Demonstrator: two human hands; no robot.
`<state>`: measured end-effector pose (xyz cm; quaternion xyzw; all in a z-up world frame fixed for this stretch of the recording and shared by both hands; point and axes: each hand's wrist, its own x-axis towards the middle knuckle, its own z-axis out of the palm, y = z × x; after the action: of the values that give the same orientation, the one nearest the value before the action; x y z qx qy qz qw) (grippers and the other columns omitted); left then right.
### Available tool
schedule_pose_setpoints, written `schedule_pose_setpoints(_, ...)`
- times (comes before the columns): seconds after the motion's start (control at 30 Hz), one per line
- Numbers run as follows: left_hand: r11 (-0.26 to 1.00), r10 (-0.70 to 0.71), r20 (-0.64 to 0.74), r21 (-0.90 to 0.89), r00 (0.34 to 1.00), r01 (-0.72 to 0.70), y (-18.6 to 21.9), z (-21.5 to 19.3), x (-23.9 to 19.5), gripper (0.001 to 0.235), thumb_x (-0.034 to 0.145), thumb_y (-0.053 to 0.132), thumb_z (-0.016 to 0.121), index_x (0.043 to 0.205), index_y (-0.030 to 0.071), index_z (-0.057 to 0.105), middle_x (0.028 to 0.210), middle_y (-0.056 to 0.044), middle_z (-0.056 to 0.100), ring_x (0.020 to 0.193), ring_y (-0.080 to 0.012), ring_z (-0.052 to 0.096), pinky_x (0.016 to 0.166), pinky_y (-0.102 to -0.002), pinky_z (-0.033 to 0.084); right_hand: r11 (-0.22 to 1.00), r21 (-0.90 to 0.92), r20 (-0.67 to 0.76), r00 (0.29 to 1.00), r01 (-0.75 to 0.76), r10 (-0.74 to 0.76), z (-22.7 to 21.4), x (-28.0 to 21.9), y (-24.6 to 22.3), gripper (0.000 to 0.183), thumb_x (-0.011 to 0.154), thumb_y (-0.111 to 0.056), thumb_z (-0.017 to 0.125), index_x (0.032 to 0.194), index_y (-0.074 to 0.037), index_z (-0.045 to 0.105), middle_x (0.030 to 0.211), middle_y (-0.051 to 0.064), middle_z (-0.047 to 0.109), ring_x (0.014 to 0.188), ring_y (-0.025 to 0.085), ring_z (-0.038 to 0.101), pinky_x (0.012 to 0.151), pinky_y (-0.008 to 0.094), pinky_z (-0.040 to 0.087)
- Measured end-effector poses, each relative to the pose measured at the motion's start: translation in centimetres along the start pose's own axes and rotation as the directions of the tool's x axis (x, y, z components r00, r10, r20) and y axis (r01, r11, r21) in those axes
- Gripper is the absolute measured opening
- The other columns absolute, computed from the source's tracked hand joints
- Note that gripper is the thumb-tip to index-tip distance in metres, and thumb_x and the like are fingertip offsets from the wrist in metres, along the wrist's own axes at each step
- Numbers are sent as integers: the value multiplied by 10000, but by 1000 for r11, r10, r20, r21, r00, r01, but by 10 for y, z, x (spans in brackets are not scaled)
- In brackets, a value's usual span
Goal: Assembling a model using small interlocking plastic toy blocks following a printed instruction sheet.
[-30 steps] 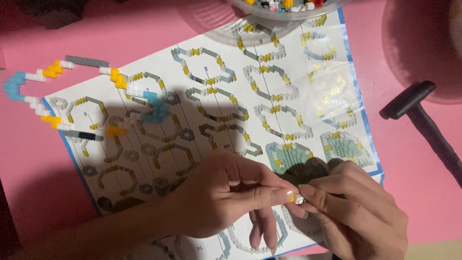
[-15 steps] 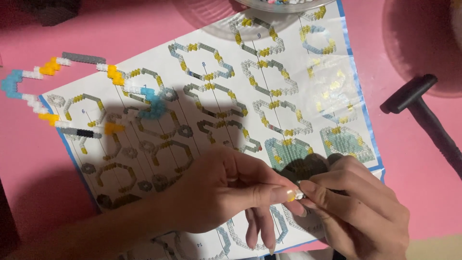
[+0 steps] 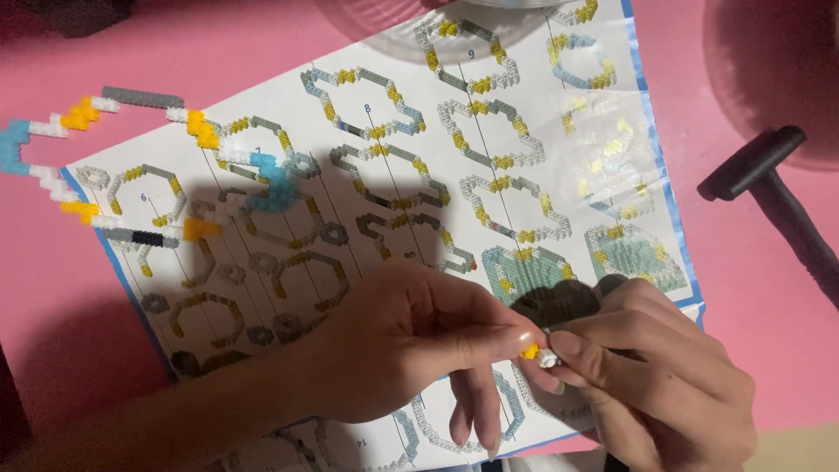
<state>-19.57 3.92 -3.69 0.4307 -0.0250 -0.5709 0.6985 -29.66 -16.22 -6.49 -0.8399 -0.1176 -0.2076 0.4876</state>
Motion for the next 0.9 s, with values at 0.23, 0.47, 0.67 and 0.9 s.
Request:
schedule_pose_setpoints(0.23, 1000, -13, -19, 20, 1000, 13, -4, 0, 0, 250, 1065, 123, 610, 1079, -83, 750, 697, -257, 749, 462, -247, 628, 510, -319, 579, 999, 12, 57, 998, 41, -41, -4, -3, 7, 134, 921, -88, 577, 966, 8, 659, 820, 180, 718, 595, 234, 619, 623, 354, 417)
schedule_pose_setpoints(0.47, 1000, -12, -10, 9, 1000, 12, 1, 0, 0, 271, 1060, 119, 630, 1065, -100, 788, 679, -232, 742, 476, -229, 633, 517, -307, 590, 998, 11, 63, 996, 65, -66, -6, -3, 7, 124, 927, -100, 584, 972, 2, 640, 774, 155, 705, 608, 244, 658, 620, 352, 444)
schedule_pose_setpoints(0.67, 999, -15, -2, 35, 1000, 15, 2, 0, 0, 292, 1068, 128, 610, 1096, -107, 781, 692, -228, 748, 474, -229, 633, 518, -309, 595, 1000, -15, 41, 999, 1, -1, -3, -1, 2, 157, 821, -93, 733, 919, -7, 645, 783, 166, 707, 568, 234, 558, 606, 353, 402)
schedule_pose_setpoints(0.9, 1000, 5, -8, 14, 1000, -5, 0, 0, 0, 263, 1062, 112, 624, 1074, -99, 779, 761, -243, 772, 507, -261, 675, 517, -320, 605, 999, -9, 69, 997, 34, -33, -6, -4, 4, 116, 930, -90, 569, 973, -11, 642, 807, 156, 714, 620, 242, 663, 625, 350, 453)
